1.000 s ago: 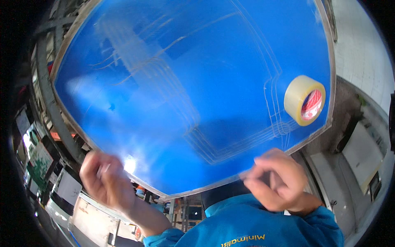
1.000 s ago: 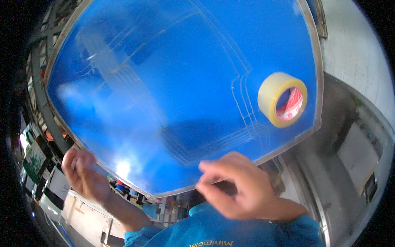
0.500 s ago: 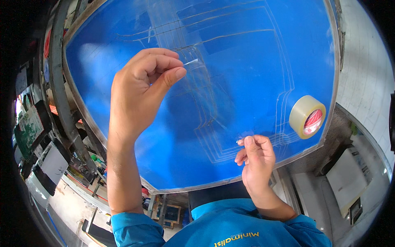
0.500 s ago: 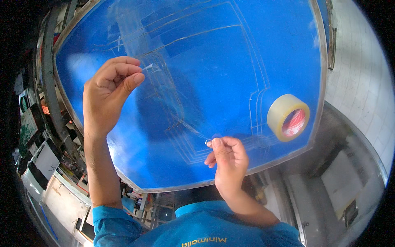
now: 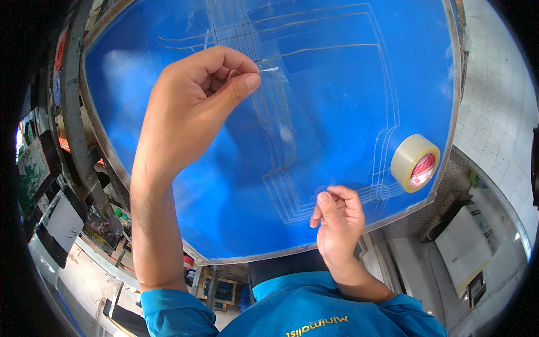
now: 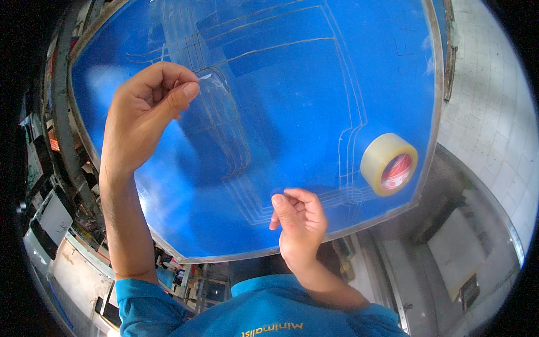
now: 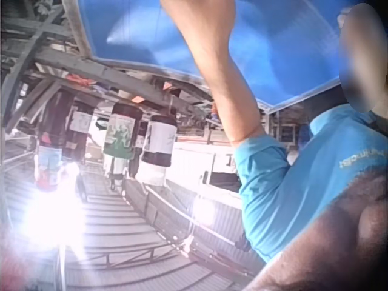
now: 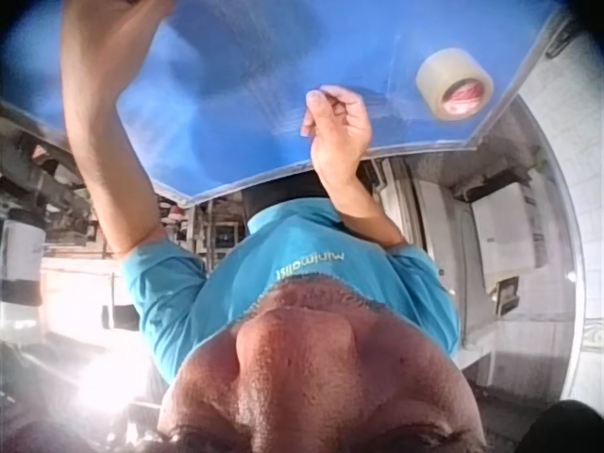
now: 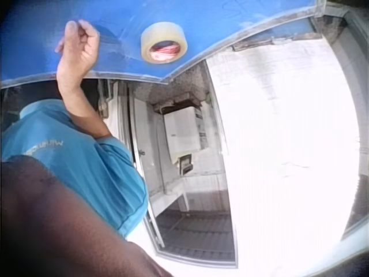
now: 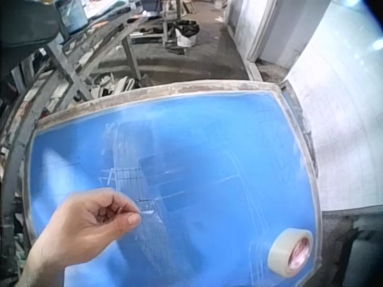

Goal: The person picks up a blue screen printing frame and applies clear adhesive tape along the edges of a design on the mesh. They smooth the tape down and continue taping the frame.

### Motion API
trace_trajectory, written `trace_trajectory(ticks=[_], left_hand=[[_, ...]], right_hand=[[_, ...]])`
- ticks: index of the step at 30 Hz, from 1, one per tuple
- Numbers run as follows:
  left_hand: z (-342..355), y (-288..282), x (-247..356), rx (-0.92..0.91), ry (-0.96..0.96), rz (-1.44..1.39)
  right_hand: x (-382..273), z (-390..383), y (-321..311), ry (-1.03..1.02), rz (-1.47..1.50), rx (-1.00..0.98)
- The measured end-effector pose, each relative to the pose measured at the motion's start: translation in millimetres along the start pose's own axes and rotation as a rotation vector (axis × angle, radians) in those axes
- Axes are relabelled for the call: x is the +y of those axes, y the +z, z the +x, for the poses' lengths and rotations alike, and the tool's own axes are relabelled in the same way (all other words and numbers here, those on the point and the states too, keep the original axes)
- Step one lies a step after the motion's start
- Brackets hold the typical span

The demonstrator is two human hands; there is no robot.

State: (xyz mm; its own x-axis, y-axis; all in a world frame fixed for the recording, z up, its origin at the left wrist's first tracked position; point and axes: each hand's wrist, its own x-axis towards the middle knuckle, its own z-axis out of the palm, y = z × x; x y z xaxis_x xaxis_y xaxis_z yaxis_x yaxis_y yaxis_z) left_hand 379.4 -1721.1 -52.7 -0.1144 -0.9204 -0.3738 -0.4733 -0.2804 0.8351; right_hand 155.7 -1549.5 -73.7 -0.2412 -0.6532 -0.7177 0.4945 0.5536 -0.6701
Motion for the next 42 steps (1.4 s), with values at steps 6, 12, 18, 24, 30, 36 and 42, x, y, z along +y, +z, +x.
trace_trajectory(ticks=[6,12,18,24,30,36,42], left_hand=[[9.4,-0.6,-3.5,0.002,0.039,0.048],[13.2,-1.2,-5.2,0.016,0.090,0.072],[17.6,0.0,-11.5,0.021,0.028,0.101],[25.0,0.2,-13.3,0.052,0.037,0.131],[27.3,1.5,-16.2,0.059,0.027,0.137],[26.8,2.0,-14.3,0.068,0.023,0.158],[26.6,3.3,-11.7,0.082,0.002,0.178]], right_hand=[[6.8,-4.2,4.6,0.104,-0.039,0.012],[17.1,-9.2,5.4,0.160,-0.072,-0.030],[15.5,-4.7,9.3,0.187,-0.163,-0.048],[18.5,-1.5,11.6,0.201,-0.230,-0.043],[20.5,0.2,11.0,0.189,-0.257,-0.048],[19.9,1.7,11.3,0.199,-0.270,-0.052],[20.0,3.3,12.8,0.207,-0.288,-0.035]])
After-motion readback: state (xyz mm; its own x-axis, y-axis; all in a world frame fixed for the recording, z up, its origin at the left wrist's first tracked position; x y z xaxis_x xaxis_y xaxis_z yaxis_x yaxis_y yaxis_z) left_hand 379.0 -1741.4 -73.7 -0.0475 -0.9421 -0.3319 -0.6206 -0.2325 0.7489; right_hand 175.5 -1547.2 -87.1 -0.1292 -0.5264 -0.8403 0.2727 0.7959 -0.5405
